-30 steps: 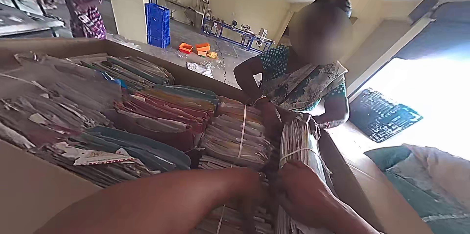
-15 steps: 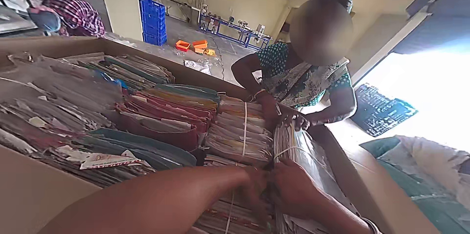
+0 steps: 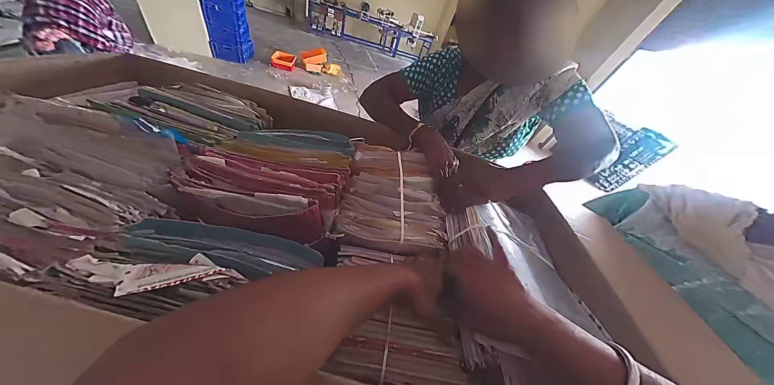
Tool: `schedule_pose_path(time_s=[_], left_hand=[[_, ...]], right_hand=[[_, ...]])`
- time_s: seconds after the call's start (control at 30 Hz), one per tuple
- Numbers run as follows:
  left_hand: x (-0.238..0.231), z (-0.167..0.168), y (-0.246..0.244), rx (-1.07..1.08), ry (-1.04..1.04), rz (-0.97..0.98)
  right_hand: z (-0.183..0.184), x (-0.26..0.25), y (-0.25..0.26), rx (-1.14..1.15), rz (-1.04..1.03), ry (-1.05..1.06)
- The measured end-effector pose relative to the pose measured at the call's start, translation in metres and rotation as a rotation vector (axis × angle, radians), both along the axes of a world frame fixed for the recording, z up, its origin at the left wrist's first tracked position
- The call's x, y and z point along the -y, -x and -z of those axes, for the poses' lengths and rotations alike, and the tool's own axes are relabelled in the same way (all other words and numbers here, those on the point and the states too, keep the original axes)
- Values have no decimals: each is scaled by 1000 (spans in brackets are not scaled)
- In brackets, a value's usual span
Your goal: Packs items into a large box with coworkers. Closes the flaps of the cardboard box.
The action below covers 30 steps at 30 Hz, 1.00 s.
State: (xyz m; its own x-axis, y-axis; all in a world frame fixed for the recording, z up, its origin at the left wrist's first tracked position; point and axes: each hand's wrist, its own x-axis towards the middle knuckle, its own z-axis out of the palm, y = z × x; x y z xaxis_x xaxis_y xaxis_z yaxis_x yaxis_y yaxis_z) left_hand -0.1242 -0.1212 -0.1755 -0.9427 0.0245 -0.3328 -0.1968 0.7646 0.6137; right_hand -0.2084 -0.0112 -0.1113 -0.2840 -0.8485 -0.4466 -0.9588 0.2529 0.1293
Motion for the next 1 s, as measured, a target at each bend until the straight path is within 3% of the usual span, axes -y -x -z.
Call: schedule_pose_path(time_s=[0.13, 0.17, 0.27, 0.37, 0.63, 1.0], left_hand=[[-1, 4, 11, -42, 39, 55], [2, 3, 13, -55, 18, 84], [11, -18, 4, -12, -50, 147], [6, -26, -4, 83, -30, 114], [-22, 7, -11, 36, 275, 98], [-23, 2, -22, 38, 297, 127]], right_hand=[[12, -19, -8, -196, 45, 472], [12, -23, -10, -204, 104, 505], [-6, -26, -17, -47, 540, 289], [-3, -30, -18, 44, 759, 217], [-4, -18, -35, 54, 907, 169], [10, -8, -41, -50, 940, 227]])
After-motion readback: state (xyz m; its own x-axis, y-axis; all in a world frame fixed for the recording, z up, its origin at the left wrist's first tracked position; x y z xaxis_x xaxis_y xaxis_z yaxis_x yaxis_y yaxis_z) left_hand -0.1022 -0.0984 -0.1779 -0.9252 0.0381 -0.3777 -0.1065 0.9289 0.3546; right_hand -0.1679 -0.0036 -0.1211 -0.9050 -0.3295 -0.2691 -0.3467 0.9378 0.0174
